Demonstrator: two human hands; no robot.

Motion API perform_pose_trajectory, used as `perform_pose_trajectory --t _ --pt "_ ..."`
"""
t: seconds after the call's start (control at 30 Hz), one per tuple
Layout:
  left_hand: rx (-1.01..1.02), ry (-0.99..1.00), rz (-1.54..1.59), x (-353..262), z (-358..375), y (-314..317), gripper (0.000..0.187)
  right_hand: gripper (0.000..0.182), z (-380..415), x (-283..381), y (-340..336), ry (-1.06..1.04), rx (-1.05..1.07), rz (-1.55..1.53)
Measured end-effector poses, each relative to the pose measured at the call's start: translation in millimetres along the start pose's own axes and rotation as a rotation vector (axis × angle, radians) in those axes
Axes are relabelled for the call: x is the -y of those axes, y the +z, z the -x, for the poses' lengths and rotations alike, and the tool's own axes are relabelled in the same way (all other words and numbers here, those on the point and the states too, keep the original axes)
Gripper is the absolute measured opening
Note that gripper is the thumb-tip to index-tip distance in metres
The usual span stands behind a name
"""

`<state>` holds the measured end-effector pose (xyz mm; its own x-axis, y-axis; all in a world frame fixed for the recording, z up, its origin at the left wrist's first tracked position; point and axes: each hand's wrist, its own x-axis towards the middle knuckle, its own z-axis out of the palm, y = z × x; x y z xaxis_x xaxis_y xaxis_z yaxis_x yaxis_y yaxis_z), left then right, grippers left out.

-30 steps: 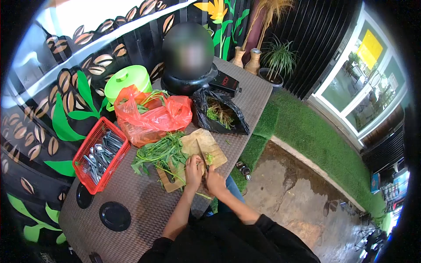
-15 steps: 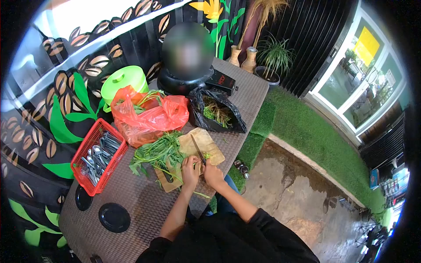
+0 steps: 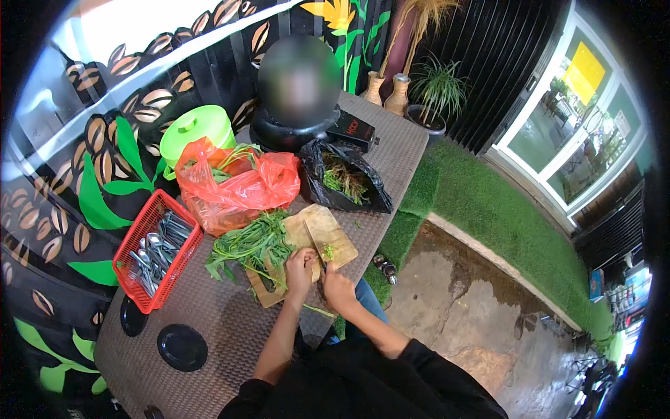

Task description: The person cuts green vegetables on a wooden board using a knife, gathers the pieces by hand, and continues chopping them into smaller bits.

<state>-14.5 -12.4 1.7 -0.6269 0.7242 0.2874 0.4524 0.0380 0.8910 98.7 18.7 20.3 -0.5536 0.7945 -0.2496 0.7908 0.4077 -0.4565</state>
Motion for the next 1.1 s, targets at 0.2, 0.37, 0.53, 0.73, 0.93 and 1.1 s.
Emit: perform_pose_trajectory --t 0.2,0.37,0.53,0.73,0.93,1.1 --pt "0.0 0.013 -0.017 -1 1 -1 0.018 0.03 -18 -4 -17 -0.138 -0.049 -0.069" --pt "-0.005 -0.008 -0.017 -1 0 -1 0.018 0.035 2 11 -6 -0.017 0.006 -0.014" --pt "0.0 0.027 -0.048 0 0 -3 0.02 0.036 -35 -5 -12 -0.118 0.017 -0.175" --pt "-0.037 -0.009 0.032 -5 0 -6 0.021 0.033 3 9 -2 0.014 0.081 -0.047" --pt "-0.036 0.021 -0.048 -3 2 -7 0.019 0.034 -11 -7 -9 -0.128 0.006 -0.156" --pt "0.007 -0.022 -0.03 -7 1 -8 0.017 0.036 -6 6 4 -0.032 -0.046 -0.008"
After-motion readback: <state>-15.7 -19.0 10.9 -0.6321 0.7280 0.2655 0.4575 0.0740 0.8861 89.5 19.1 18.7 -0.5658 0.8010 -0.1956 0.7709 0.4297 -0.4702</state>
